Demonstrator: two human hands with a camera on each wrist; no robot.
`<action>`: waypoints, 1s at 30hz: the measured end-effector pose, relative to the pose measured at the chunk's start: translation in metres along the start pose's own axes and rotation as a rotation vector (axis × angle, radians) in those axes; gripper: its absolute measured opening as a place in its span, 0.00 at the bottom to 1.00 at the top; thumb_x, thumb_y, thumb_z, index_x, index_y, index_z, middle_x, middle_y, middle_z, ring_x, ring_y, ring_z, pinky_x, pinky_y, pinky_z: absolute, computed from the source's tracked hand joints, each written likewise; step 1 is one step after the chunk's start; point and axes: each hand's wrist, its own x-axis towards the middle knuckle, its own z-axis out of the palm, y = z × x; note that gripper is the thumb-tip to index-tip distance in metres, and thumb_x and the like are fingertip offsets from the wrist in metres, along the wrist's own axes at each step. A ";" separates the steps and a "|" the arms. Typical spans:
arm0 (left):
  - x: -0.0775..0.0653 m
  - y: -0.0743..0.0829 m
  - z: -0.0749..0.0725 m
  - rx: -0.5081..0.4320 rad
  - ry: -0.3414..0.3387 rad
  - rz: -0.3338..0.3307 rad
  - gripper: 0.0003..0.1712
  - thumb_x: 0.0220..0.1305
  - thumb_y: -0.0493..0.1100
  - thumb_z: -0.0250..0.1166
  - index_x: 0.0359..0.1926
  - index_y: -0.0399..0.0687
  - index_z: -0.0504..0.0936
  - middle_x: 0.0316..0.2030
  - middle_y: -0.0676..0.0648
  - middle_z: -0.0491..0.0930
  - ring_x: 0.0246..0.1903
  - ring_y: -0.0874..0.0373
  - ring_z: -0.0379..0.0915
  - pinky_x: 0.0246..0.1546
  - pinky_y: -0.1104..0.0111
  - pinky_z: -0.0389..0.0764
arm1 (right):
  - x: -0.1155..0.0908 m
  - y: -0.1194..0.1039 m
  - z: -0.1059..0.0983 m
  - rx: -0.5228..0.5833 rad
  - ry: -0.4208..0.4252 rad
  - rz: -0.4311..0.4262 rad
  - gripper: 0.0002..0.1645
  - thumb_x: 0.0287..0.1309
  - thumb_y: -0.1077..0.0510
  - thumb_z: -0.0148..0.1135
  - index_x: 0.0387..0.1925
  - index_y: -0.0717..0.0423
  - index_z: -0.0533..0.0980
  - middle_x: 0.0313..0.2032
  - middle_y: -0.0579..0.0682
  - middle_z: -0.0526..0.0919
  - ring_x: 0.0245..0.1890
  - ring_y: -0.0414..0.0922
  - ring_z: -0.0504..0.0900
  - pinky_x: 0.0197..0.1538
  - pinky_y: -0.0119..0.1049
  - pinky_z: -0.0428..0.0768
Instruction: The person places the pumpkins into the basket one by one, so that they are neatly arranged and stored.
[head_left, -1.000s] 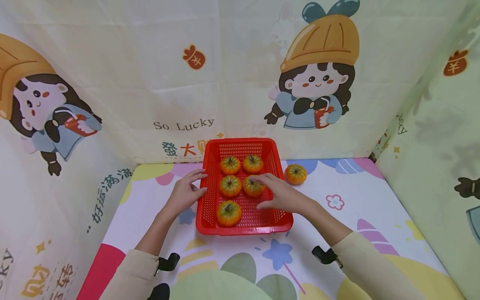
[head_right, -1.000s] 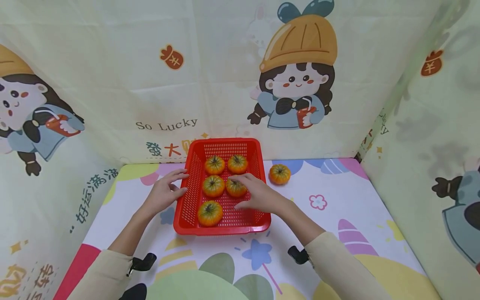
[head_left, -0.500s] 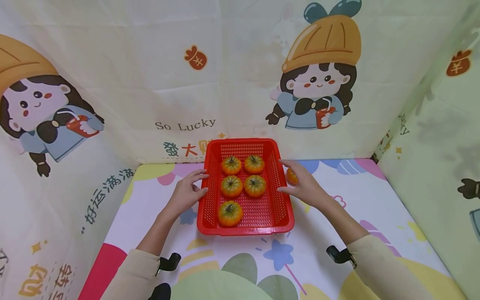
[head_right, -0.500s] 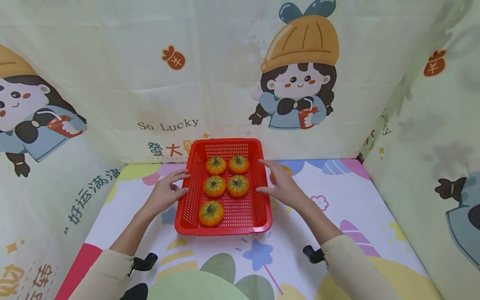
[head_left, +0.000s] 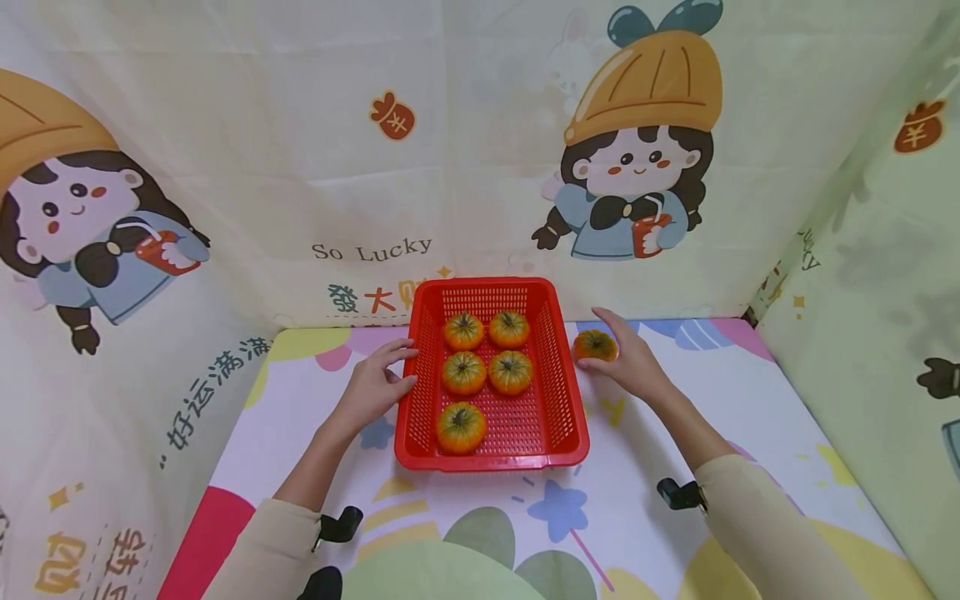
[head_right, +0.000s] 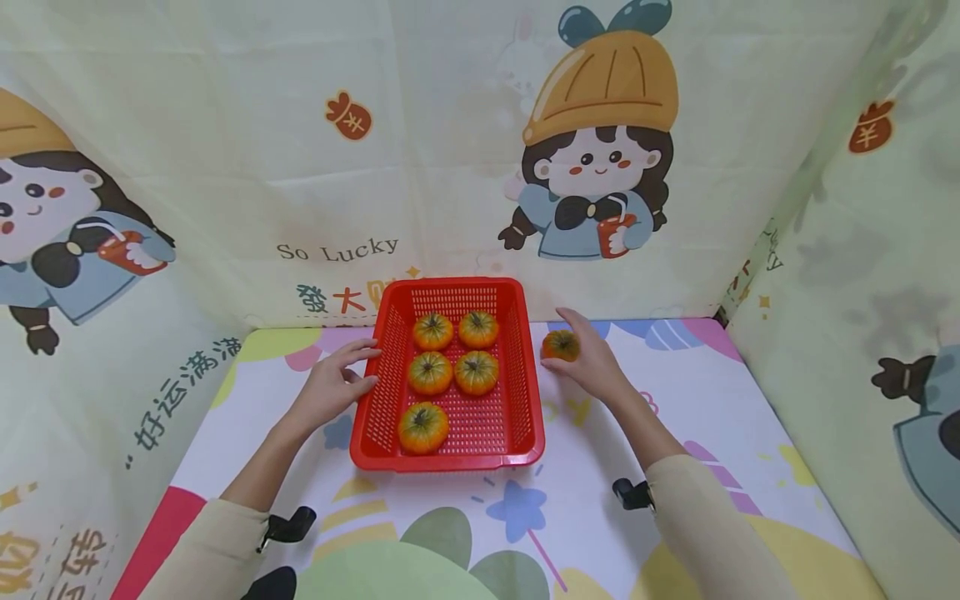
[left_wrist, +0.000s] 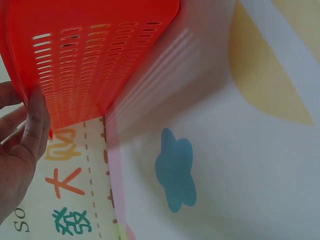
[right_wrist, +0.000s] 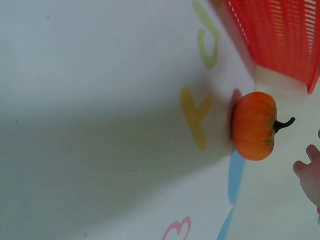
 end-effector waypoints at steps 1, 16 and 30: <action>0.000 0.000 0.000 -0.001 0.000 -0.001 0.28 0.65 0.37 0.70 0.66 0.40 0.79 0.73 0.44 0.69 0.28 0.58 0.82 0.36 0.70 0.87 | 0.002 0.003 0.000 0.002 -0.005 0.010 0.59 0.56 0.50 0.78 0.82 0.43 0.53 0.80 0.57 0.56 0.79 0.62 0.55 0.69 0.71 0.67; -0.001 0.002 0.000 -0.009 -0.007 -0.009 0.28 0.66 0.37 0.69 0.66 0.40 0.79 0.73 0.45 0.69 0.29 0.57 0.81 0.37 0.68 0.87 | 0.018 0.042 0.013 0.005 -0.044 0.122 0.64 0.56 0.52 0.78 0.82 0.58 0.46 0.79 0.68 0.52 0.77 0.69 0.55 0.75 0.69 0.57; -0.002 0.003 0.000 -0.018 -0.004 -0.009 0.28 0.66 0.37 0.70 0.66 0.39 0.79 0.73 0.44 0.69 0.30 0.57 0.82 0.37 0.68 0.88 | 0.018 0.050 0.021 0.003 -0.074 0.157 0.56 0.61 0.56 0.74 0.80 0.61 0.51 0.76 0.70 0.58 0.74 0.69 0.59 0.75 0.68 0.58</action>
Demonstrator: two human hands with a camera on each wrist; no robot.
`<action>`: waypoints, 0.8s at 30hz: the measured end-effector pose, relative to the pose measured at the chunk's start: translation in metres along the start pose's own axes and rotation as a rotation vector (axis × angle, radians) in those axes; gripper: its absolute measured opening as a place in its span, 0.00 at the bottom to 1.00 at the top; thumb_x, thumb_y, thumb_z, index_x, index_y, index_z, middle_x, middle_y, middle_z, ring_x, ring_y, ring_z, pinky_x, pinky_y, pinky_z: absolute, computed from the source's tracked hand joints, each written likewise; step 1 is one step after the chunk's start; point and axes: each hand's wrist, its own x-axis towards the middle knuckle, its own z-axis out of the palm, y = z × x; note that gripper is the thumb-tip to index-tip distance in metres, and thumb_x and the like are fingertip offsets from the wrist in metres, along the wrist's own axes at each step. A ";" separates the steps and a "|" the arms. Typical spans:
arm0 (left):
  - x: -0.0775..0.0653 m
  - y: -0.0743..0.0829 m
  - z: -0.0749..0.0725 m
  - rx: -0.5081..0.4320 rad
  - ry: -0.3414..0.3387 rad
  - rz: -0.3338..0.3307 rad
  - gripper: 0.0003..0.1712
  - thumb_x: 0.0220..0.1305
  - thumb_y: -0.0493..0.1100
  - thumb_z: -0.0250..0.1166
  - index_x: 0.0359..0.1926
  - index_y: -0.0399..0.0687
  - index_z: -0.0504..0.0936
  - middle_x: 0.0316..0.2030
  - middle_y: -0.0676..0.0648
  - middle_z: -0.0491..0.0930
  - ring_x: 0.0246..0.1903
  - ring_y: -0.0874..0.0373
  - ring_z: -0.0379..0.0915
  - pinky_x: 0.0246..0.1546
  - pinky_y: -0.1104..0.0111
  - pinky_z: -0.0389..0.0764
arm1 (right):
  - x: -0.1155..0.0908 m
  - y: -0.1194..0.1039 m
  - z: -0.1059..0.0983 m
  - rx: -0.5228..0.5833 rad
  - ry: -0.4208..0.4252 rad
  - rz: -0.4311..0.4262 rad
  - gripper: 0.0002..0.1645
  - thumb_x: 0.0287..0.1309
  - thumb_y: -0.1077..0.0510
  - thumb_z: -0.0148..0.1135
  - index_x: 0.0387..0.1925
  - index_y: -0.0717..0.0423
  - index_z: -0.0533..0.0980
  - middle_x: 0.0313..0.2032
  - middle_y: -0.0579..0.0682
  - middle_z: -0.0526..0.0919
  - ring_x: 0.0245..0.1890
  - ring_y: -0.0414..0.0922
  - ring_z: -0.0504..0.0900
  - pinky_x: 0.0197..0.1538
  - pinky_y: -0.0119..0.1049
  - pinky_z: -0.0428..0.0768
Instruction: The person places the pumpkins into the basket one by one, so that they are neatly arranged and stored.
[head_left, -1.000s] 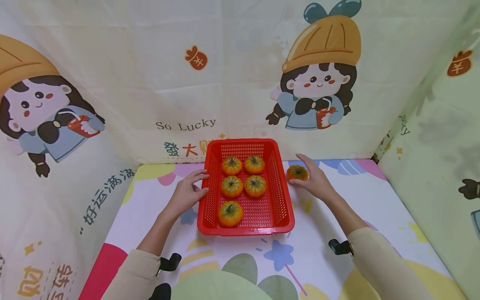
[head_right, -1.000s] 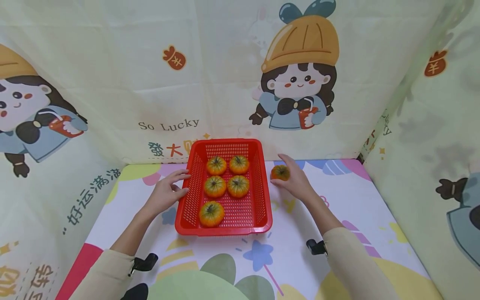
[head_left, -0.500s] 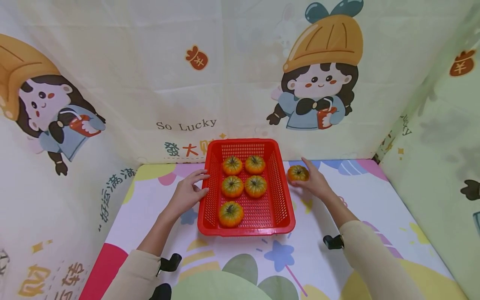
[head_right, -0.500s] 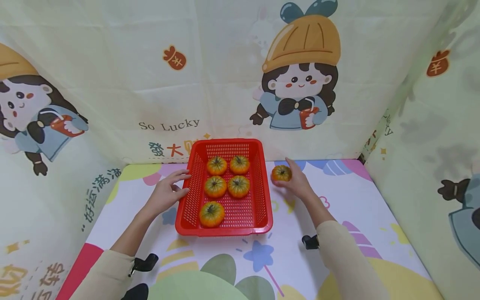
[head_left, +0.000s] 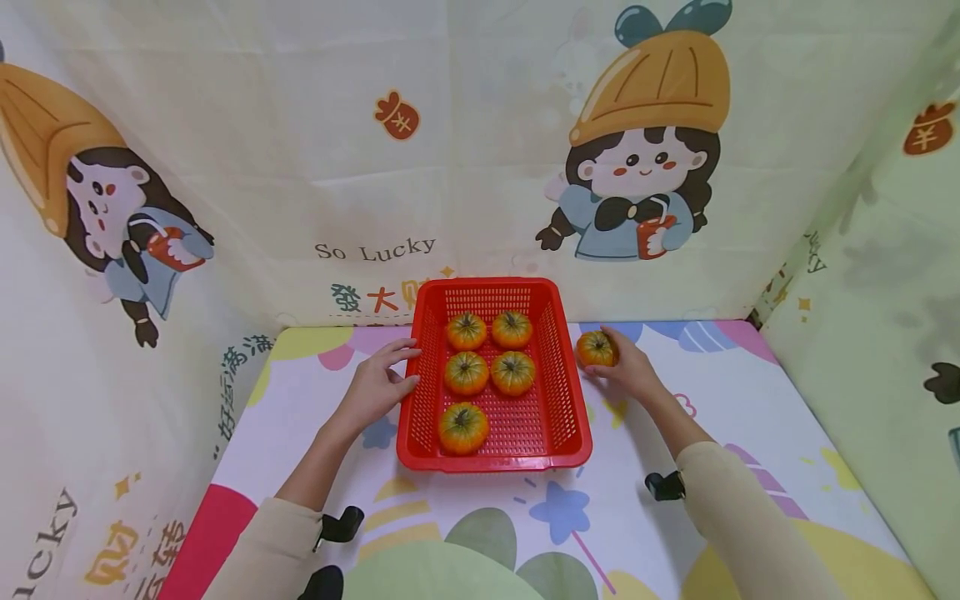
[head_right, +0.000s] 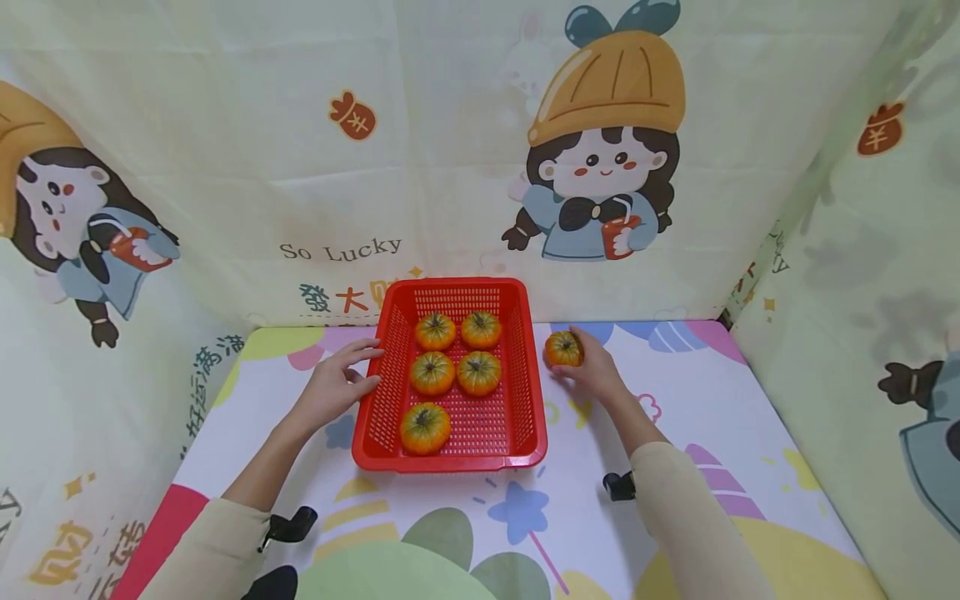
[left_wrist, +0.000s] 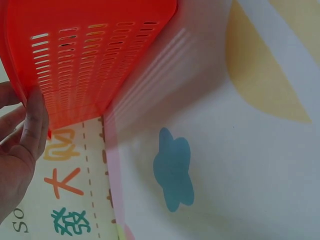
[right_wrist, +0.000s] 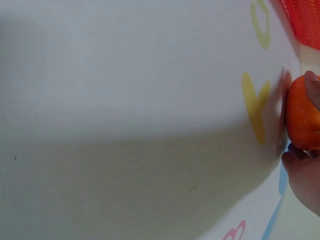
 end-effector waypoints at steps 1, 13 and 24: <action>0.000 0.000 0.000 0.003 0.001 -0.001 0.28 0.66 0.38 0.70 0.66 0.40 0.79 0.73 0.44 0.69 0.30 0.57 0.82 0.37 0.69 0.87 | 0.000 0.000 0.000 -0.005 0.003 -0.004 0.55 0.61 0.56 0.73 0.80 0.62 0.52 0.76 0.70 0.59 0.74 0.69 0.60 0.75 0.68 0.58; 0.001 -0.001 0.000 0.011 0.000 -0.005 0.29 0.65 0.39 0.70 0.67 0.43 0.79 0.73 0.47 0.69 0.30 0.56 0.82 0.37 0.67 0.88 | -0.005 -0.001 -0.004 -0.044 0.006 -0.028 0.53 0.61 0.55 0.74 0.78 0.62 0.55 0.74 0.70 0.63 0.72 0.68 0.63 0.73 0.68 0.61; 0.001 -0.002 0.000 -0.003 -0.001 -0.003 0.28 0.65 0.39 0.70 0.66 0.42 0.79 0.73 0.47 0.70 0.30 0.56 0.82 0.36 0.66 0.88 | -0.016 -0.015 -0.022 -0.031 -0.017 -0.043 0.51 0.61 0.53 0.74 0.78 0.58 0.57 0.72 0.66 0.65 0.69 0.65 0.66 0.70 0.67 0.67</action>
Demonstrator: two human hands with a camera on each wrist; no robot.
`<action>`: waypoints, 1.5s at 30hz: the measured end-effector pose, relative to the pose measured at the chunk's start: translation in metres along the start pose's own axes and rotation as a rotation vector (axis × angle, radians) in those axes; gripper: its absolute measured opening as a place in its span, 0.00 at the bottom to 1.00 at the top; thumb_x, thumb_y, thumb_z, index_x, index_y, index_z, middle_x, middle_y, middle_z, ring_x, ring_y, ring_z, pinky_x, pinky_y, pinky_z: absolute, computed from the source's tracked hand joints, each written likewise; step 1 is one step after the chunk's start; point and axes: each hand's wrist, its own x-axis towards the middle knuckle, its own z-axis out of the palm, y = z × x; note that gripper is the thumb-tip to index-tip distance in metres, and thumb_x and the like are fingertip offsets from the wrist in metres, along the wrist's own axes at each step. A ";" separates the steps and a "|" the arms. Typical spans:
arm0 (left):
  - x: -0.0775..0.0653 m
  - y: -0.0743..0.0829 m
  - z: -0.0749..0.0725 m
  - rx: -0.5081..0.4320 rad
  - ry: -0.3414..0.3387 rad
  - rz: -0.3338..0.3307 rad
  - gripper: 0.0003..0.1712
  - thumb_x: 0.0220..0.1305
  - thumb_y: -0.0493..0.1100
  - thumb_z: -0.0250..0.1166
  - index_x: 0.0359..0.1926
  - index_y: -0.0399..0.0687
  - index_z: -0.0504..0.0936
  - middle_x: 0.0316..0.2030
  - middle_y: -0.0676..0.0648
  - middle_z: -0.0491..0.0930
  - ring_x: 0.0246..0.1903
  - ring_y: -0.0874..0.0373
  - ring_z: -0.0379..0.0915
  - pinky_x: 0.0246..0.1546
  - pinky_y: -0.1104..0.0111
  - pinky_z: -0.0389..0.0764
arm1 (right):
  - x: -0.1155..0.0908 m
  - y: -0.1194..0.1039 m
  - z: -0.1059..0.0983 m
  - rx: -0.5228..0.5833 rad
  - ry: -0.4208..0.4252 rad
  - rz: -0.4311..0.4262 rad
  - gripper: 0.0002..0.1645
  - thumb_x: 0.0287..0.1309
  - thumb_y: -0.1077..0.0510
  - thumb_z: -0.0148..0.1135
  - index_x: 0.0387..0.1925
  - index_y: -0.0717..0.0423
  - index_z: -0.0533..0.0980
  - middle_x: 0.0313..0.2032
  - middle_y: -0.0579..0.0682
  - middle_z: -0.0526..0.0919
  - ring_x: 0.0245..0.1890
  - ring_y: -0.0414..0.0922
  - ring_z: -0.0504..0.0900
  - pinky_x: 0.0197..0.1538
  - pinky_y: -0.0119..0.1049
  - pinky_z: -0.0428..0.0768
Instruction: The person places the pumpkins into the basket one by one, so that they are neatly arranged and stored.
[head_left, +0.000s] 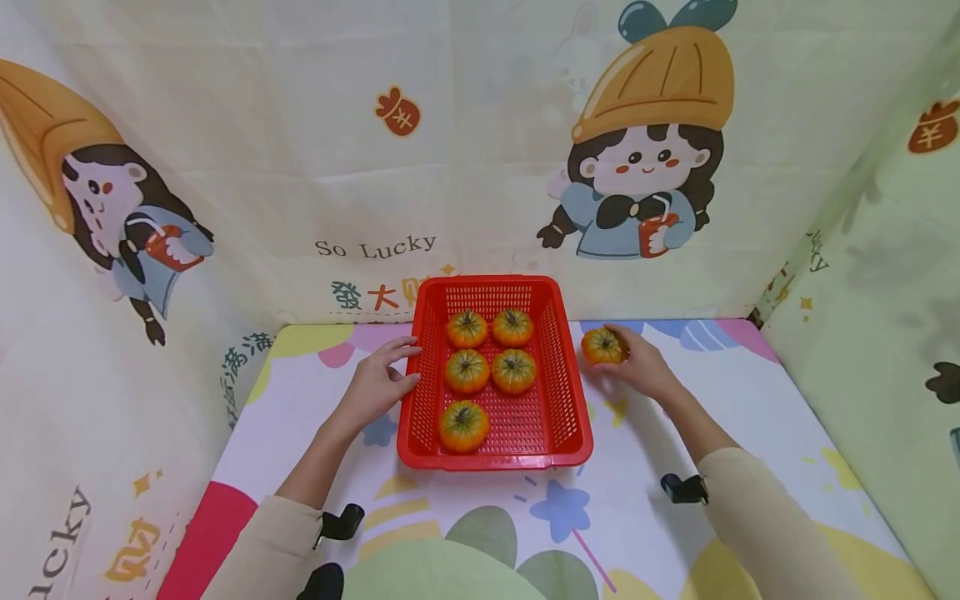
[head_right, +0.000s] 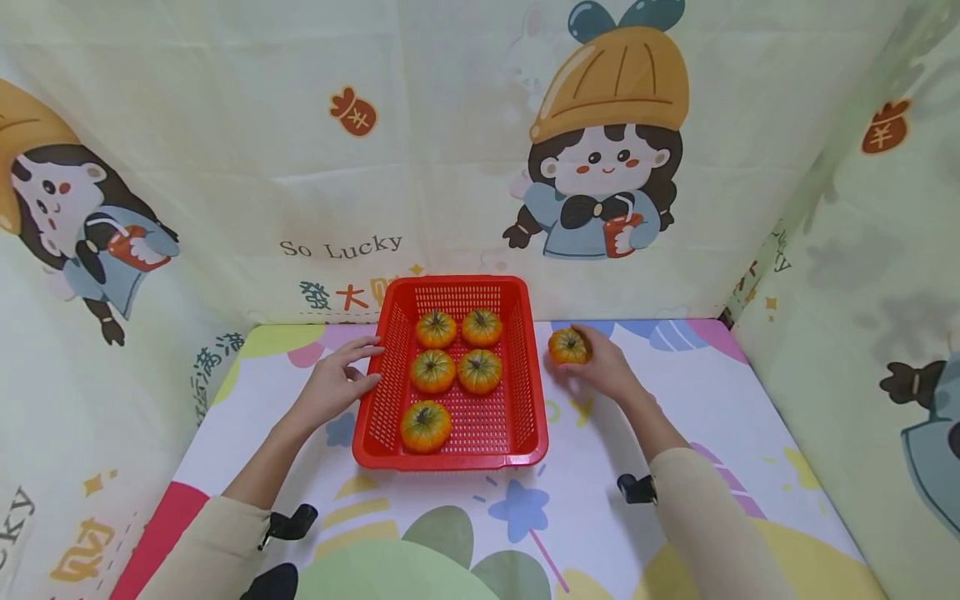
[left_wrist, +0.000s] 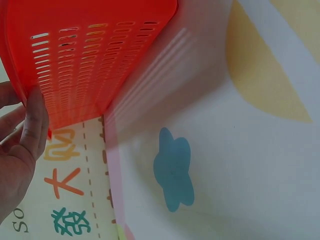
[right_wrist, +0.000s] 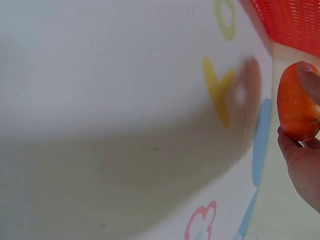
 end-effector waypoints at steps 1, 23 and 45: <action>0.000 0.000 0.000 0.002 0.001 -0.001 0.28 0.65 0.39 0.70 0.66 0.42 0.79 0.73 0.47 0.70 0.30 0.56 0.82 0.36 0.67 0.88 | -0.001 -0.001 -0.002 -0.001 -0.004 -0.004 0.51 0.61 0.53 0.73 0.78 0.58 0.57 0.72 0.66 0.65 0.69 0.65 0.67 0.70 0.67 0.68; 0.000 -0.001 0.000 0.007 -0.001 -0.001 0.28 0.65 0.38 0.70 0.66 0.41 0.79 0.73 0.47 0.69 0.30 0.56 0.82 0.36 0.67 0.88 | -0.021 -0.047 -0.030 0.036 -0.066 -0.066 0.52 0.56 0.55 0.76 0.76 0.51 0.58 0.69 0.61 0.69 0.66 0.61 0.71 0.60 0.58 0.83; 0.001 -0.001 0.000 0.024 0.000 0.005 0.29 0.66 0.39 0.70 0.67 0.42 0.78 0.73 0.48 0.69 0.29 0.57 0.82 0.37 0.67 0.88 | -0.027 -0.111 -0.001 -0.067 -0.209 -0.314 0.52 0.47 0.59 0.81 0.73 0.48 0.67 0.70 0.56 0.70 0.69 0.58 0.70 0.54 0.56 0.86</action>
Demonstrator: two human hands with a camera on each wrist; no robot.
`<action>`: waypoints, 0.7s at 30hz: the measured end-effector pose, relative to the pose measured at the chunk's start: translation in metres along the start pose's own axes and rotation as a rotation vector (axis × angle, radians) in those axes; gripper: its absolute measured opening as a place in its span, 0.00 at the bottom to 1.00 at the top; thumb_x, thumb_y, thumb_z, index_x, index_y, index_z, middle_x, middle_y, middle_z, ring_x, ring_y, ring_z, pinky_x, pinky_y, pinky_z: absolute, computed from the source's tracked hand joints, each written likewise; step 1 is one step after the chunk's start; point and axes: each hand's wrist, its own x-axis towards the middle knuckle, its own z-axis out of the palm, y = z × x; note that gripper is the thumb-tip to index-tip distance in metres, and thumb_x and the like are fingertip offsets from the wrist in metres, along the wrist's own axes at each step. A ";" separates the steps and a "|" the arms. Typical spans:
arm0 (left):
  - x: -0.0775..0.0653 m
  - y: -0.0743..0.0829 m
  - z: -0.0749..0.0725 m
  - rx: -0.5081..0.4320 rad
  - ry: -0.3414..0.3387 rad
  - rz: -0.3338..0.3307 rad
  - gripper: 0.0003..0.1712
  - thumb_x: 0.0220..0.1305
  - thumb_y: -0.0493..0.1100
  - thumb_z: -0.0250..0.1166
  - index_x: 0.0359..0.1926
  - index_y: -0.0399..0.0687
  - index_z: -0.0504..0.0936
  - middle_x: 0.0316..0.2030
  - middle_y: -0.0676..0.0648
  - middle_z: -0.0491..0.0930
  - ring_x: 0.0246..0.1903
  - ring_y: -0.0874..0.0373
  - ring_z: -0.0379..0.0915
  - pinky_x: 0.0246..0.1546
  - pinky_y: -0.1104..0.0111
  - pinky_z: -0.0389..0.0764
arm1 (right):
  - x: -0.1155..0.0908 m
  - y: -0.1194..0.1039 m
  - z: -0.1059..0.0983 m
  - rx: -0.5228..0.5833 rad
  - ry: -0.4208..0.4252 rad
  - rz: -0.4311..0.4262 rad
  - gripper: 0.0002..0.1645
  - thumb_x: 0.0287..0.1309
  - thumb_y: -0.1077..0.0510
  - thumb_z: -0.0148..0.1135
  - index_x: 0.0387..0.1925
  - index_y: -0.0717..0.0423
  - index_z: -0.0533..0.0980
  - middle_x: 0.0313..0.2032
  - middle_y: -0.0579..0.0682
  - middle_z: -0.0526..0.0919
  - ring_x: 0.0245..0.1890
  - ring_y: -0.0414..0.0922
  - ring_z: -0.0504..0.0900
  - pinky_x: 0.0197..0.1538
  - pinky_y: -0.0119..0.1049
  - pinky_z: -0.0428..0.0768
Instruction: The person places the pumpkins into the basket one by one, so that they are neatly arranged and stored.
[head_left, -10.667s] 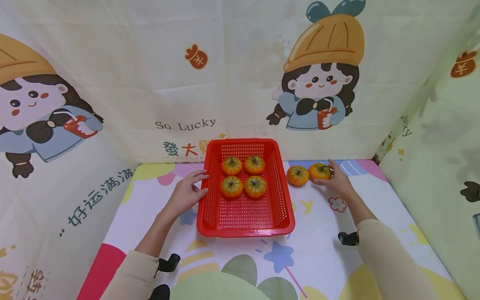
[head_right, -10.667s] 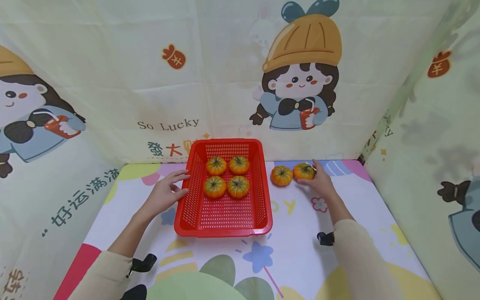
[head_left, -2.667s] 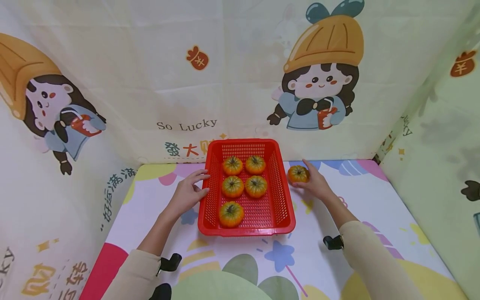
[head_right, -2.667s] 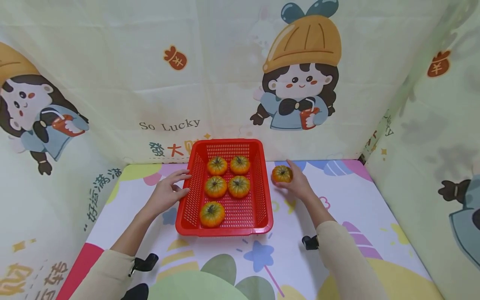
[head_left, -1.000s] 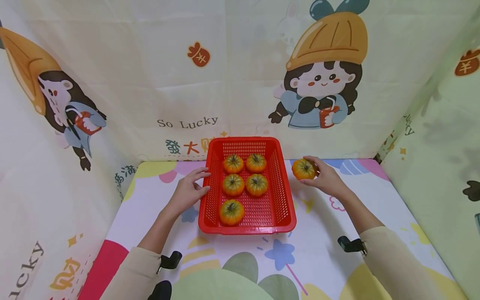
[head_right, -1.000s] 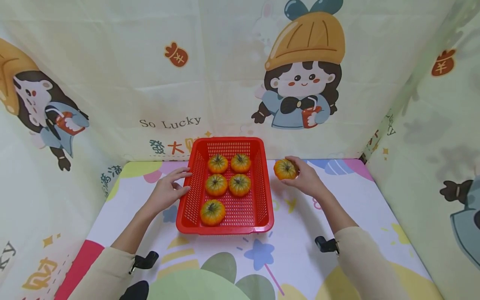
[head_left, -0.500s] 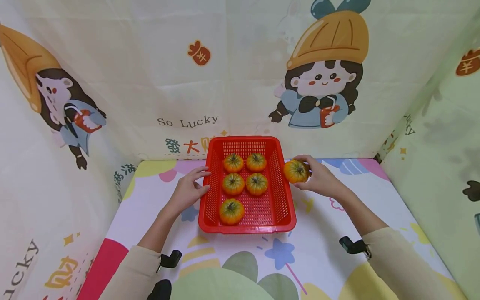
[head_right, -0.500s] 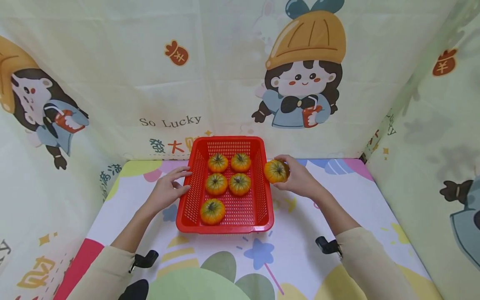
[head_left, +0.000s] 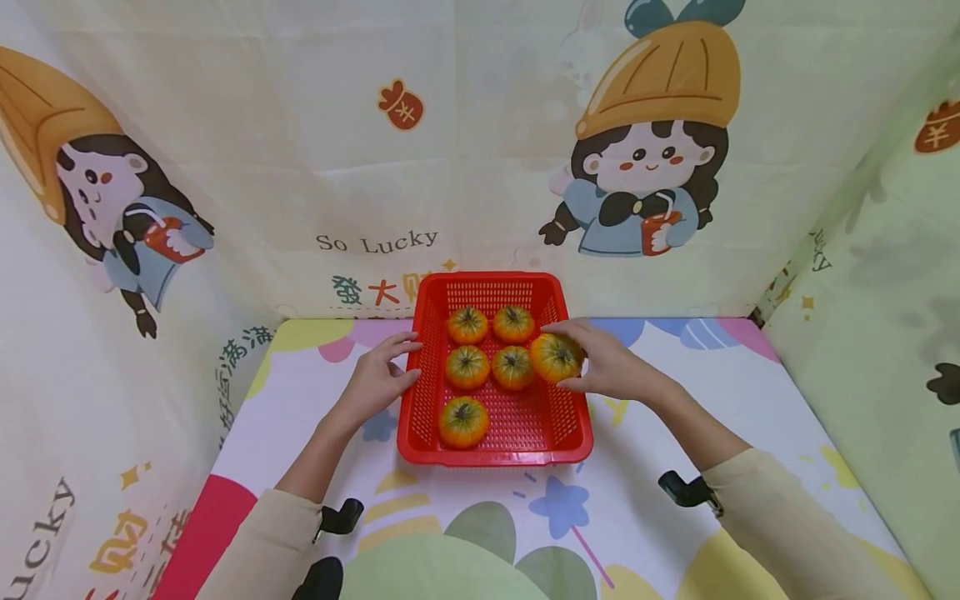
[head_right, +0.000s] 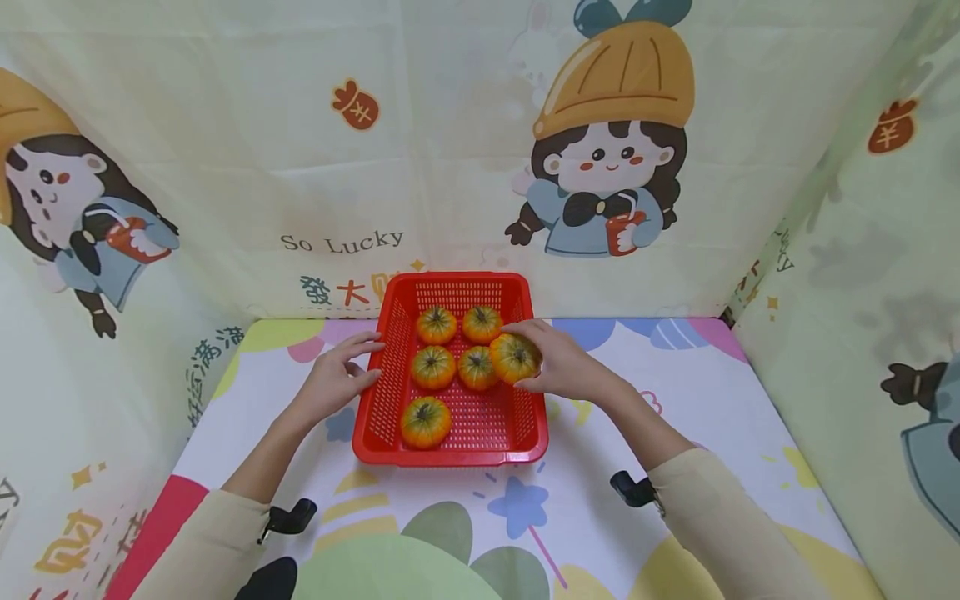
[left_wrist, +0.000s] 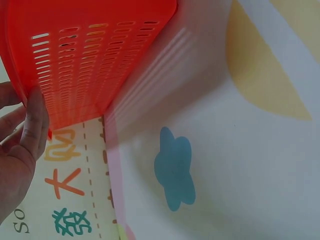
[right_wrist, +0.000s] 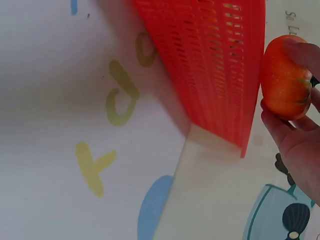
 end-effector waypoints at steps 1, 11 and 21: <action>0.000 0.000 0.000 0.001 -0.001 0.000 0.29 0.66 0.39 0.70 0.67 0.42 0.78 0.73 0.48 0.69 0.29 0.57 0.82 0.37 0.67 0.88 | 0.001 -0.002 0.001 -0.004 -0.009 -0.013 0.51 0.47 0.59 0.81 0.73 0.47 0.67 0.70 0.56 0.71 0.68 0.58 0.71 0.53 0.54 0.86; 0.000 0.001 0.000 0.011 0.003 0.035 0.28 0.65 0.37 0.70 0.66 0.39 0.79 0.72 0.44 0.70 0.29 0.59 0.82 0.36 0.70 0.87 | 0.013 -0.015 0.016 -0.016 -0.129 -0.061 0.49 0.47 0.57 0.82 0.70 0.44 0.70 0.67 0.50 0.73 0.69 0.53 0.71 0.54 0.48 0.87; 0.000 0.001 0.000 0.018 0.004 0.030 0.28 0.65 0.37 0.70 0.66 0.39 0.79 0.73 0.44 0.70 0.29 0.59 0.81 0.36 0.68 0.87 | 0.026 -0.027 0.031 -0.101 -0.222 -0.092 0.48 0.46 0.56 0.82 0.70 0.43 0.71 0.66 0.46 0.75 0.70 0.51 0.69 0.56 0.48 0.86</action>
